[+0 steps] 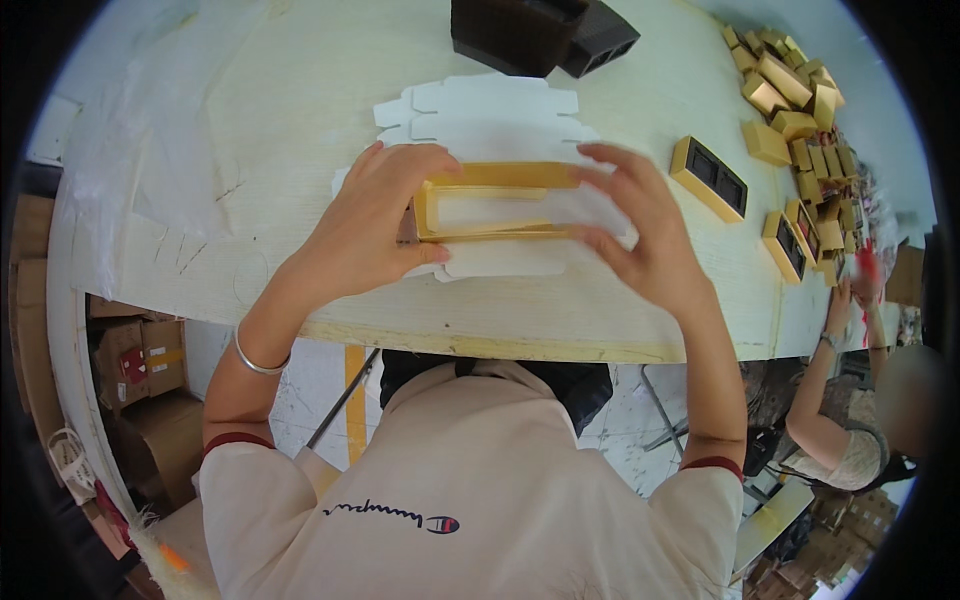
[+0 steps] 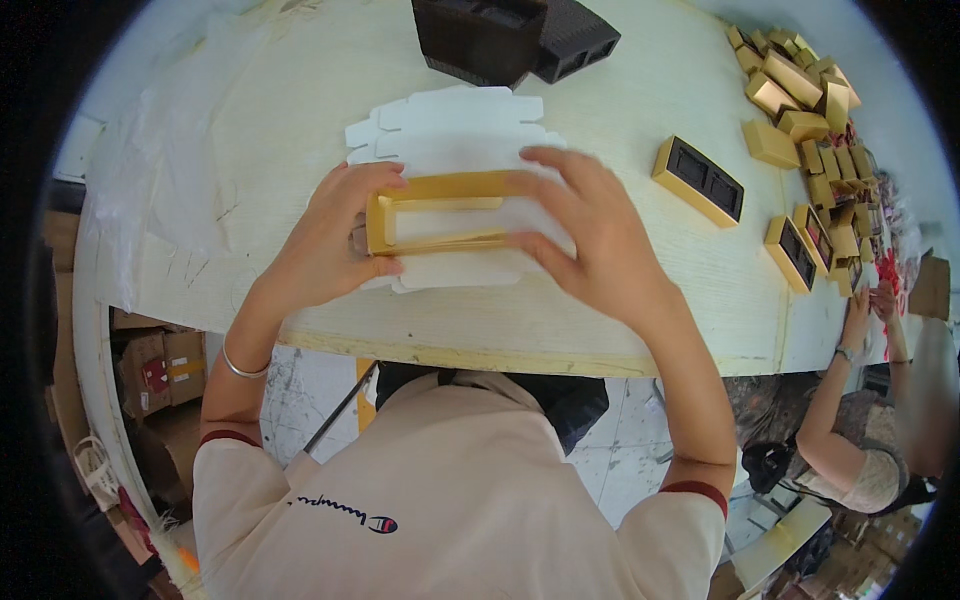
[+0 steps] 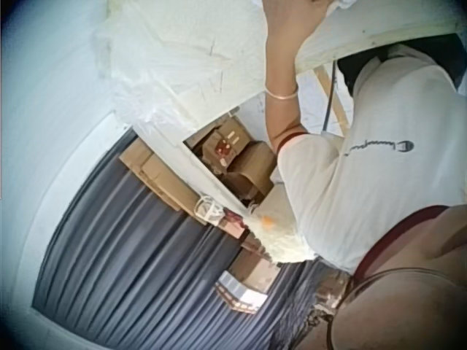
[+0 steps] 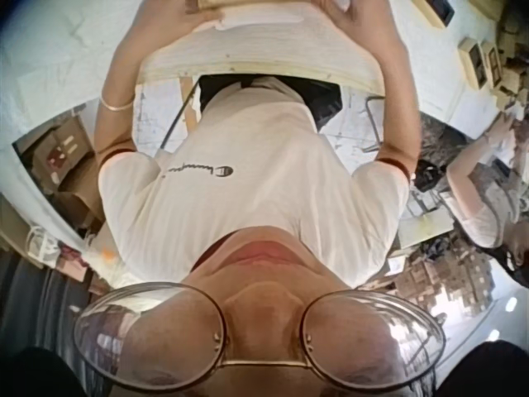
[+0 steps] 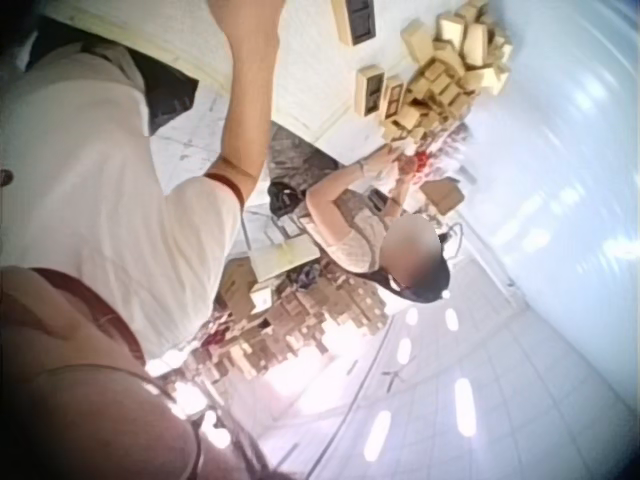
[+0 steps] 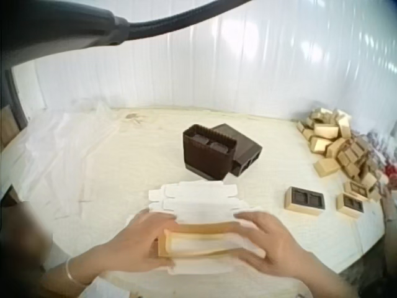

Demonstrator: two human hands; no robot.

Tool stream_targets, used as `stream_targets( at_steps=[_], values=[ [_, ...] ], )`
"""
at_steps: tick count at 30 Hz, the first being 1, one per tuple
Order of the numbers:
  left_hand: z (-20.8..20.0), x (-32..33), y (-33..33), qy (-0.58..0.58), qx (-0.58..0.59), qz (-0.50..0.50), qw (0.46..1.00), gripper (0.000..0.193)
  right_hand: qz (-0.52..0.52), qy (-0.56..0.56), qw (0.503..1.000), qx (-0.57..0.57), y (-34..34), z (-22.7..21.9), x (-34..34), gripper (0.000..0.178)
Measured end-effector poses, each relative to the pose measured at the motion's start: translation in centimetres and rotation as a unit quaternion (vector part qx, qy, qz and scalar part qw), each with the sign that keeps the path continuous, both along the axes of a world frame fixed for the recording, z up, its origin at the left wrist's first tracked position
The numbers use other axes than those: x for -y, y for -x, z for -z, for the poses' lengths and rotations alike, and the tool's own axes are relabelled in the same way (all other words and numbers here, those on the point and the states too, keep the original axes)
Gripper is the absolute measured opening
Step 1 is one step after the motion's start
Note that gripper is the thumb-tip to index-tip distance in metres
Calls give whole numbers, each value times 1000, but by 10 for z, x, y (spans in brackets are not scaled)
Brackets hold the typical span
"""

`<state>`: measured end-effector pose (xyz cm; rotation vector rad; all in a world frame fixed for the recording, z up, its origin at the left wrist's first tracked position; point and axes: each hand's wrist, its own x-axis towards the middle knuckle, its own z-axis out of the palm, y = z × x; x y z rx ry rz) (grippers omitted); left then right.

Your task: The person folds flat cardboard pieces into small rectangular boxes and inserts black plastic trays into them. They repeat this process multiple times, stacking the finished boxes on the table.

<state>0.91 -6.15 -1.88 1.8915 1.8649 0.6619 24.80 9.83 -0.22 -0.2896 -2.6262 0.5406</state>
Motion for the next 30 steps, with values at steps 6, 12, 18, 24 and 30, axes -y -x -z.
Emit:
stream_targets(
  at_steps=[6,12,18,24,30],
  values=[
    [-6,2,-12,11,71,-20,997,71,-9,-43,995,90,85,0,10,27],
    [1,-2,-13,-1,57,6,998,62,1,56,979,195,106,11,23,24],
    [-6,-11,13,-17,-40,69,997,60,-63,148,975,154,53,-13,-15,39],
    [-26,-7,-33,-124,-216,16,969,63,-37,26,990,137,16,8,7,42],
    [3,15,-41,-97,-90,110,985,47,-85,217,964,125,5,1,26,27]
  ],
)
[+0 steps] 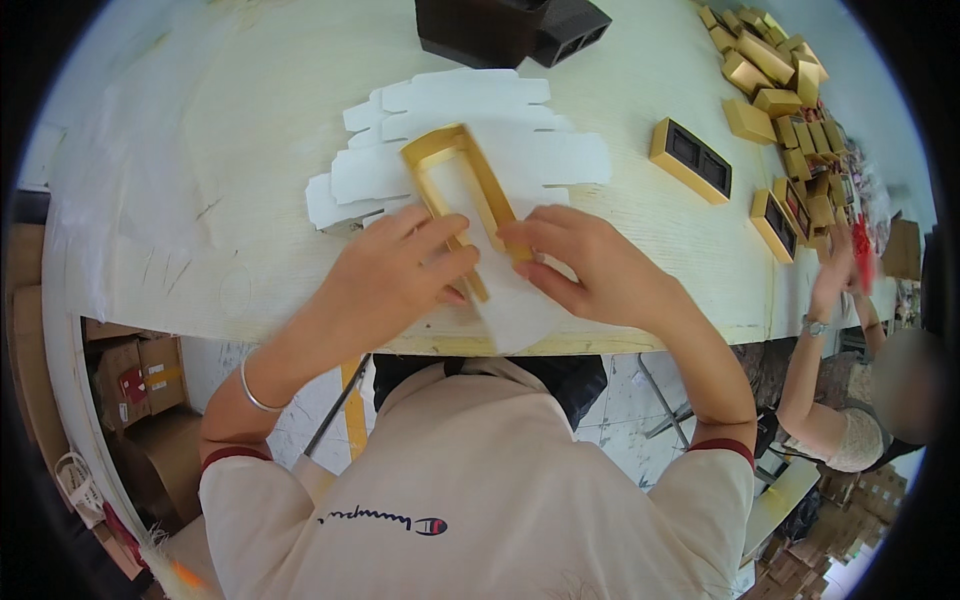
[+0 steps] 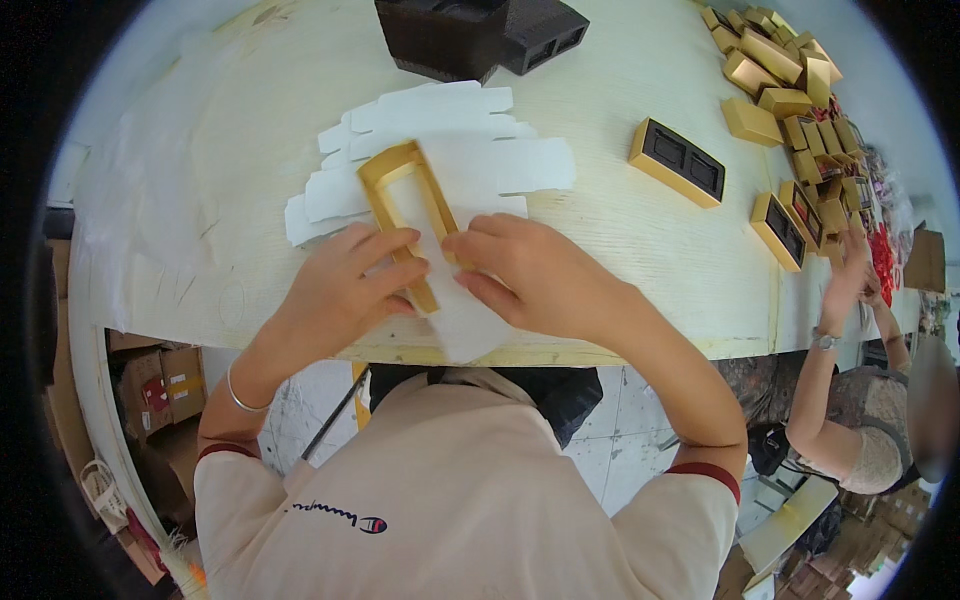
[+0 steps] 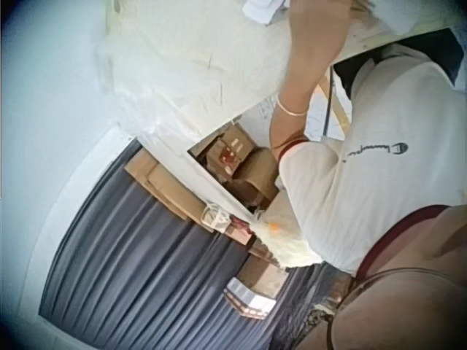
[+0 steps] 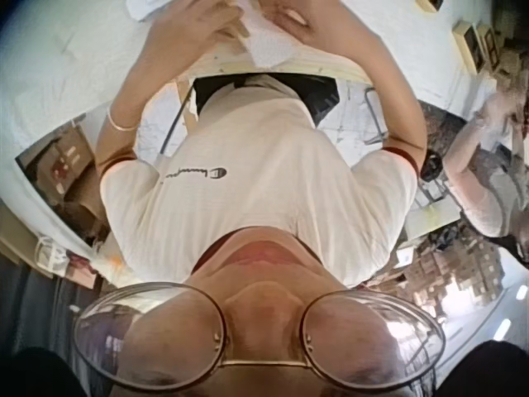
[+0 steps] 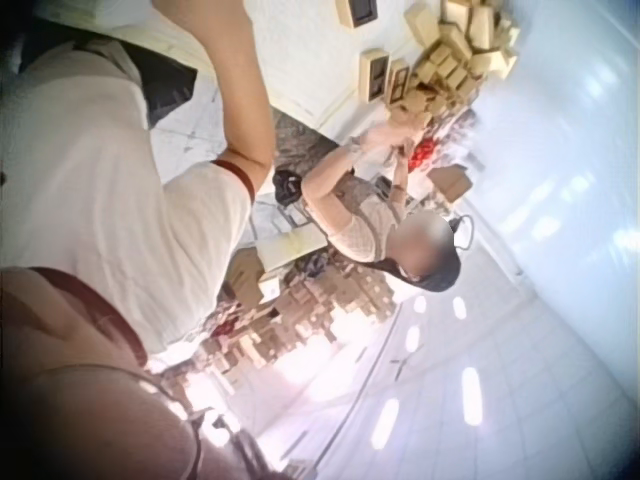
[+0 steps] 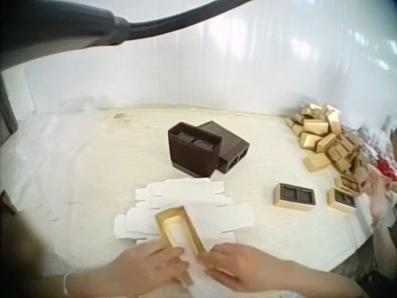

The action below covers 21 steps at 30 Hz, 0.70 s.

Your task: The person folds flat cardboard pieces into small rectangular boxes and inserts black plastic trays into them. They repeat this process multiple times, stacking the finished boxes on the table.

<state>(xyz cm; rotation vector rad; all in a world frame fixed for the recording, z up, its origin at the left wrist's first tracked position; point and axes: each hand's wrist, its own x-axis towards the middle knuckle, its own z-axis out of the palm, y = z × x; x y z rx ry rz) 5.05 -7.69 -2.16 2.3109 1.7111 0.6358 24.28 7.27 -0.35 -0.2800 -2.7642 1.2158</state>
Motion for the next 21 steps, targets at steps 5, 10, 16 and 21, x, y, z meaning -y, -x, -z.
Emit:
stream_targets(
  at_steps=[5,10,16,21],
  values=[
    [1,-5,14,6,64,17,998,38,-98,-44,990,-96,-5,9,-11,22],
    [9,-9,5,-16,107,-26,994,23,-33,-120,985,-115,10,27,7,13],
    [13,-10,-19,19,171,-115,978,11,106,77,988,-80,14,30,27,21],
    [14,-10,-18,32,195,-116,973,9,64,106,992,-26,6,8,22,36]
  ],
)
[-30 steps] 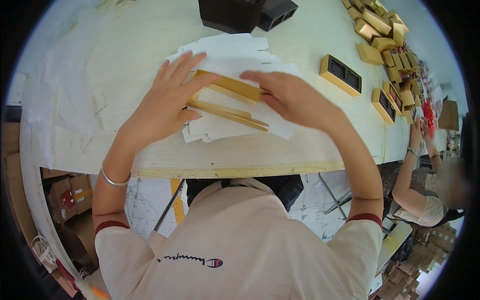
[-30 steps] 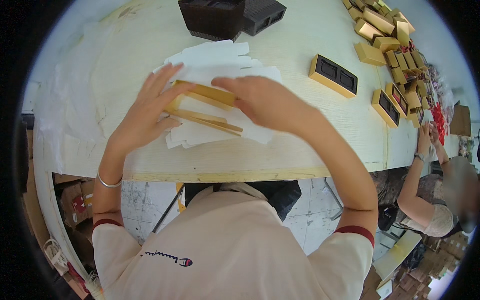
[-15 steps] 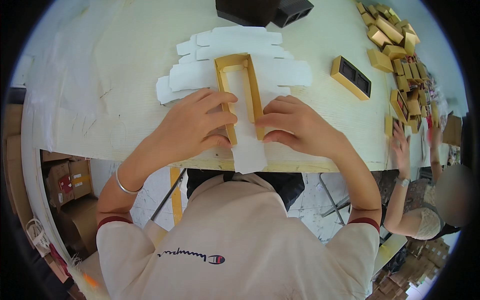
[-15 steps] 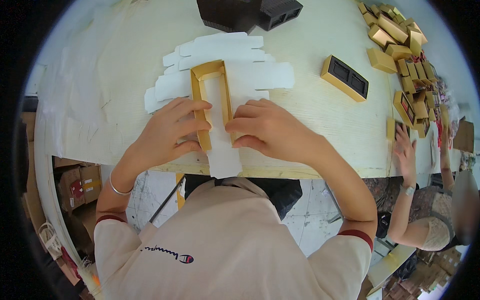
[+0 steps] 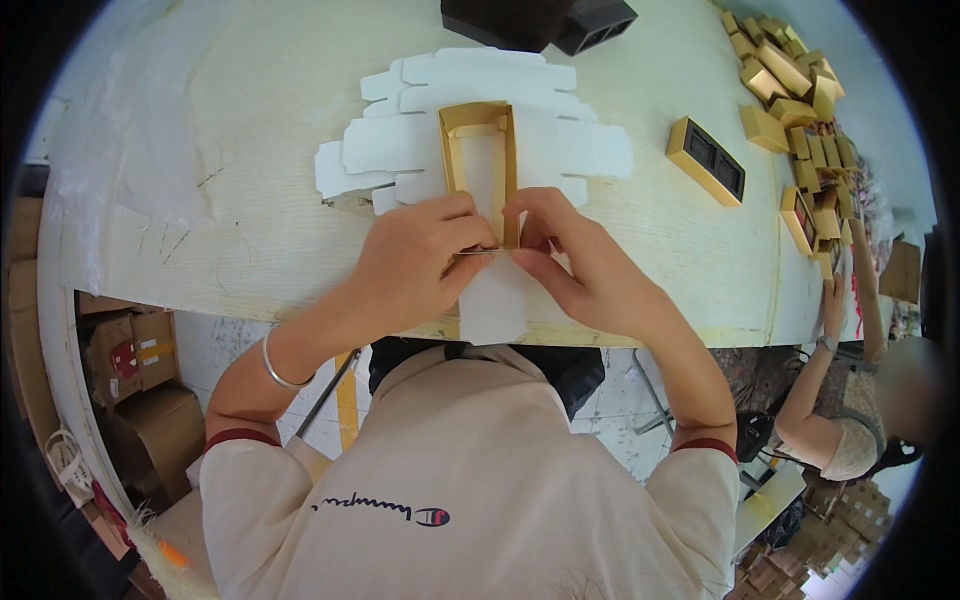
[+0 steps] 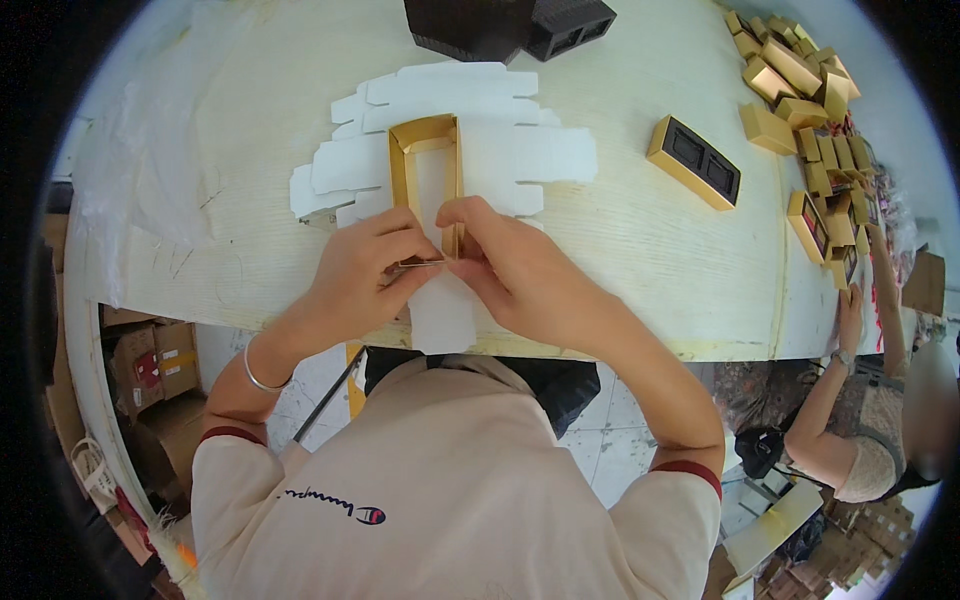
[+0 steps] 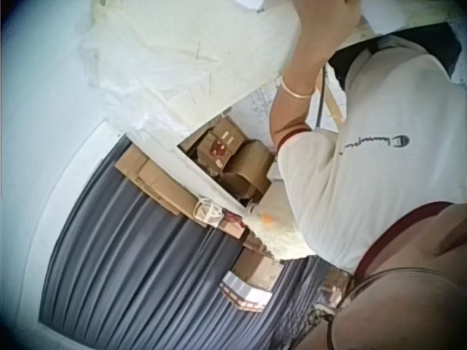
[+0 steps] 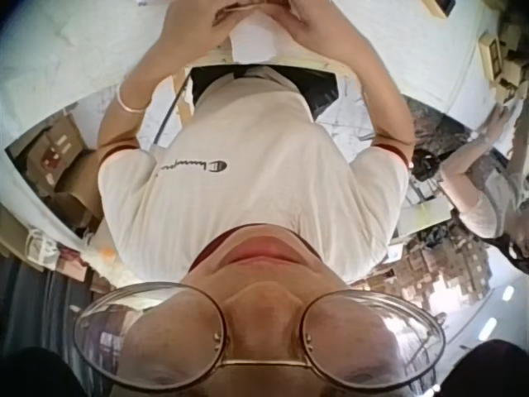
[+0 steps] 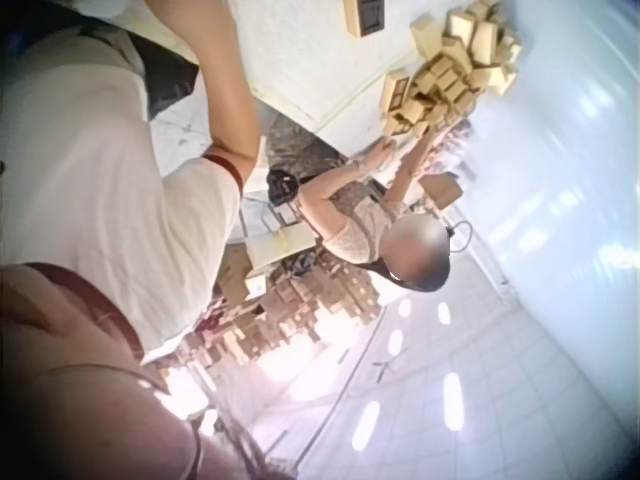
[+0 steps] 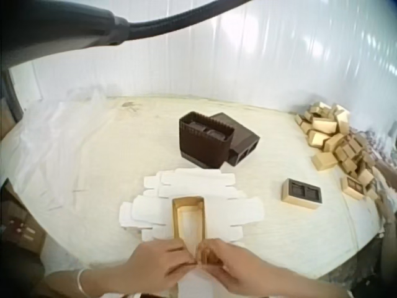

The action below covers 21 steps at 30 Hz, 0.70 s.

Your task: The person folds flat cardboard pieces into small rectangular boxes and inserts black plastic trays into them. They repeat this process multiple times, stacking the finished boxes on the table.

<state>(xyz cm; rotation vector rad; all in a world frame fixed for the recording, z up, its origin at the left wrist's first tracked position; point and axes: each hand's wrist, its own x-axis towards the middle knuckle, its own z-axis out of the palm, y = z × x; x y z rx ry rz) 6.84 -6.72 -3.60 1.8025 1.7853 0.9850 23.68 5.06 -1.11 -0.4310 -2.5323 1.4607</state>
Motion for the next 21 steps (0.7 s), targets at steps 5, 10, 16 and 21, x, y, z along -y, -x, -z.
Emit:
stream_targets(
  at_steps=[5,10,16,21],
  values=[
    [-7,4,9,80,84,-2,993,8,-70,-344,933,-81,-22,0,8,56],
    [-16,-2,18,102,99,74,987,13,-16,-284,943,-173,-13,37,9,43],
    [-11,-2,25,128,227,63,963,24,156,221,940,-207,12,43,19,31],
    [0,2,14,12,196,1,981,27,106,-325,925,-168,11,34,18,20]
  ],
)
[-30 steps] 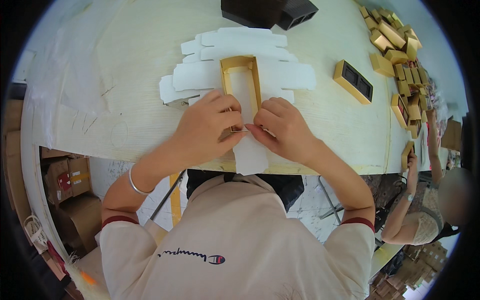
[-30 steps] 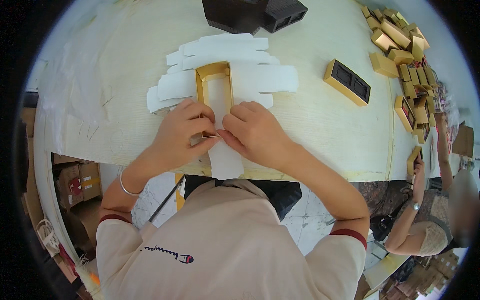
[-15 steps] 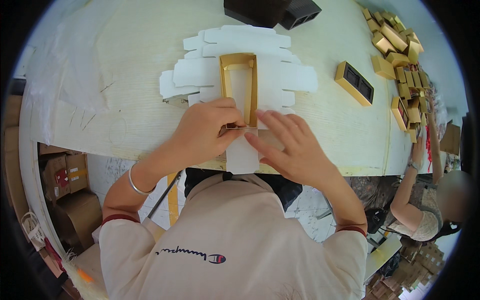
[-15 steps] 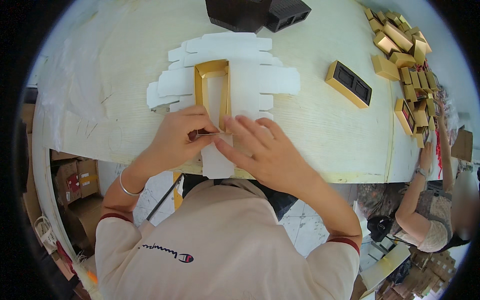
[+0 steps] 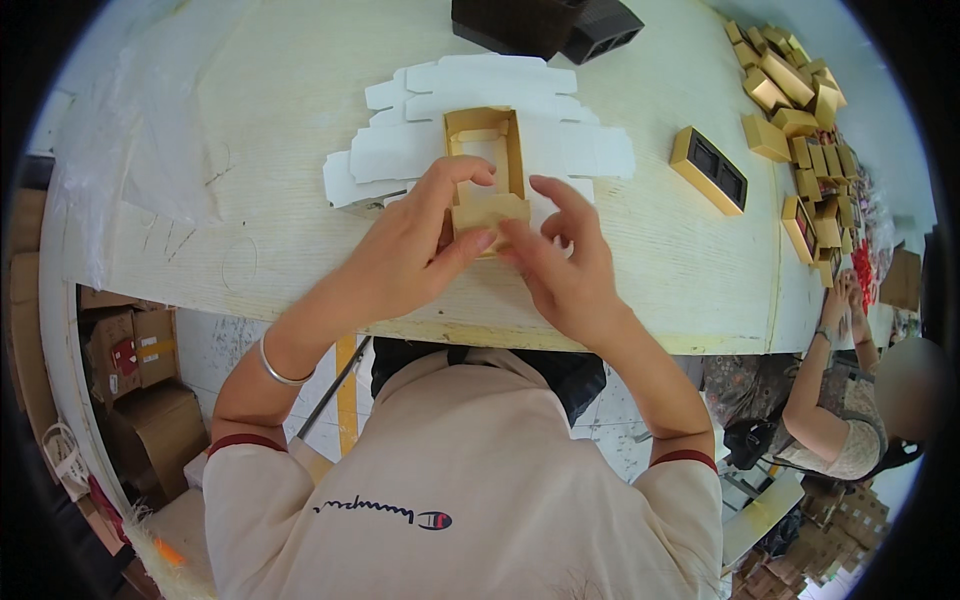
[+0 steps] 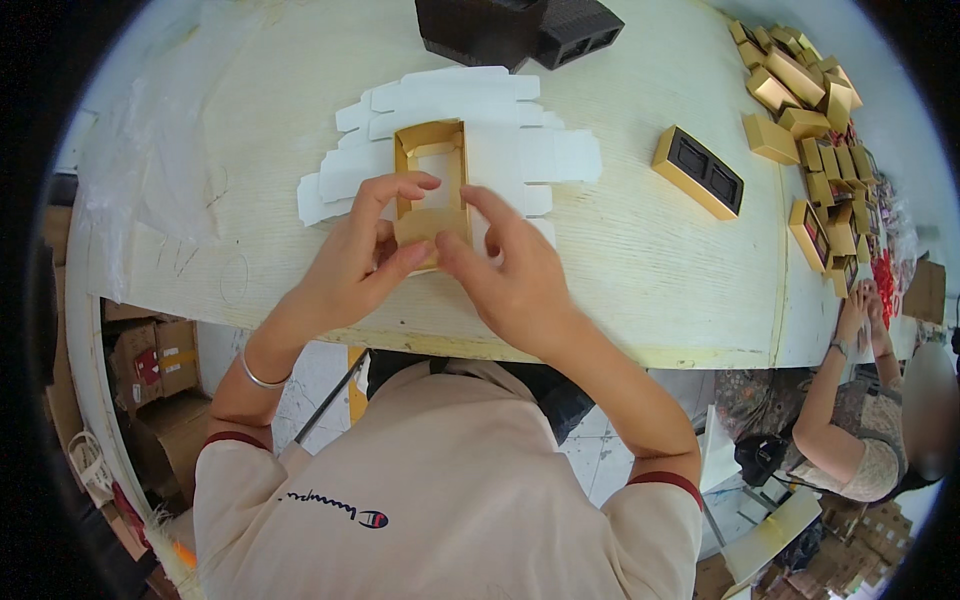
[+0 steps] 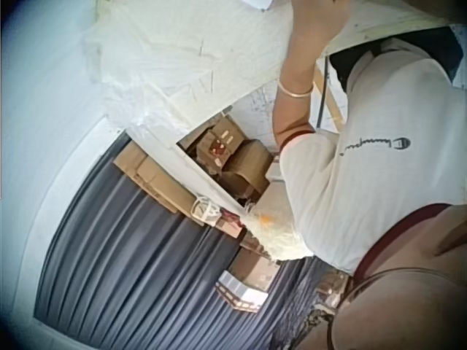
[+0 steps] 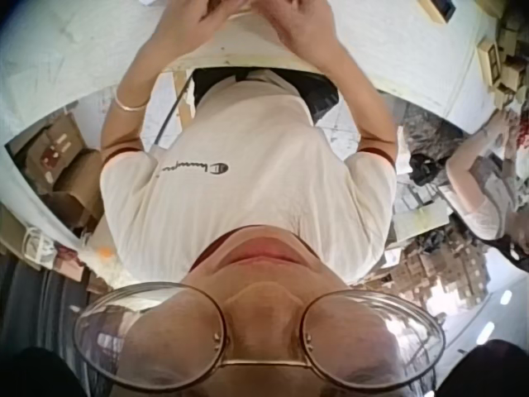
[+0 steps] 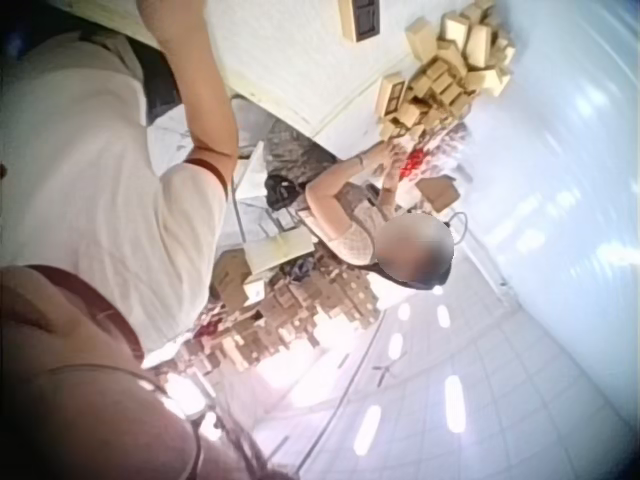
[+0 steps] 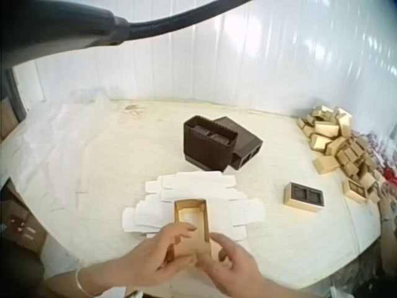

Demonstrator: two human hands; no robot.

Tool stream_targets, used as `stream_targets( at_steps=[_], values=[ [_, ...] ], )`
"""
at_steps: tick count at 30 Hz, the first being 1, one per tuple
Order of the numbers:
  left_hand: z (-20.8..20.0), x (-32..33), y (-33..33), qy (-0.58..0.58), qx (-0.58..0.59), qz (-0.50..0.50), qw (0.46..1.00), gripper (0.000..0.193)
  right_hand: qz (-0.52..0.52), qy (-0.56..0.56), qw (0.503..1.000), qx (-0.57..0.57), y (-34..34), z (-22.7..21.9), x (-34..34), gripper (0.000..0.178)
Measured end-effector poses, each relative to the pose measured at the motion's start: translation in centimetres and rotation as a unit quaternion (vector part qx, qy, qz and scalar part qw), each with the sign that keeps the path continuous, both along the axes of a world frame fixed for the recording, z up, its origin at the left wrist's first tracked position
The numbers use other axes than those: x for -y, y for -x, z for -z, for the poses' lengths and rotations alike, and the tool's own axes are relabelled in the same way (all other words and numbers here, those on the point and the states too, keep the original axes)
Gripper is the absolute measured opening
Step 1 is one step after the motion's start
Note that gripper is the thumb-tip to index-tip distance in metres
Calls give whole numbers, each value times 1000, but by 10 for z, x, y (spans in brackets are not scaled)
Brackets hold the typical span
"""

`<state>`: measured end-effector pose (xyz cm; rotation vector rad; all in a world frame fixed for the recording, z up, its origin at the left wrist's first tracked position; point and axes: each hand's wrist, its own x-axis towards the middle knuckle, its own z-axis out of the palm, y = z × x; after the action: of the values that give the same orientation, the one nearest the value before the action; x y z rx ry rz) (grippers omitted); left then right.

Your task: The person folds flat cardboard pieces into small rectangular boxes and inserts black plastic trays into them. They repeat this process multiple times, stacking the finished boxes on the table.

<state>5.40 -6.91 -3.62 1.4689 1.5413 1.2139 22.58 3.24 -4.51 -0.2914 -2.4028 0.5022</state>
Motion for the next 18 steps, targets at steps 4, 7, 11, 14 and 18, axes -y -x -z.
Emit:
stream_targets(
  at_steps=[4,7,11,14,18],
  values=[
    [4,4,-12,-101,-165,-44,980,14,10,-188,981,42,-1,3,-2,18],
    [17,8,-16,-124,-301,-48,944,12,-45,-135,983,119,1,-7,-7,18],
    [8,4,-14,-50,-282,-17,958,13,-99,-34,969,225,6,-16,-20,19],
    [2,5,-4,-47,-308,15,950,11,-179,171,950,191,9,-36,-32,25],
    [-19,7,15,-90,-375,88,919,22,23,97,993,69,17,-62,-69,34]
  ],
)
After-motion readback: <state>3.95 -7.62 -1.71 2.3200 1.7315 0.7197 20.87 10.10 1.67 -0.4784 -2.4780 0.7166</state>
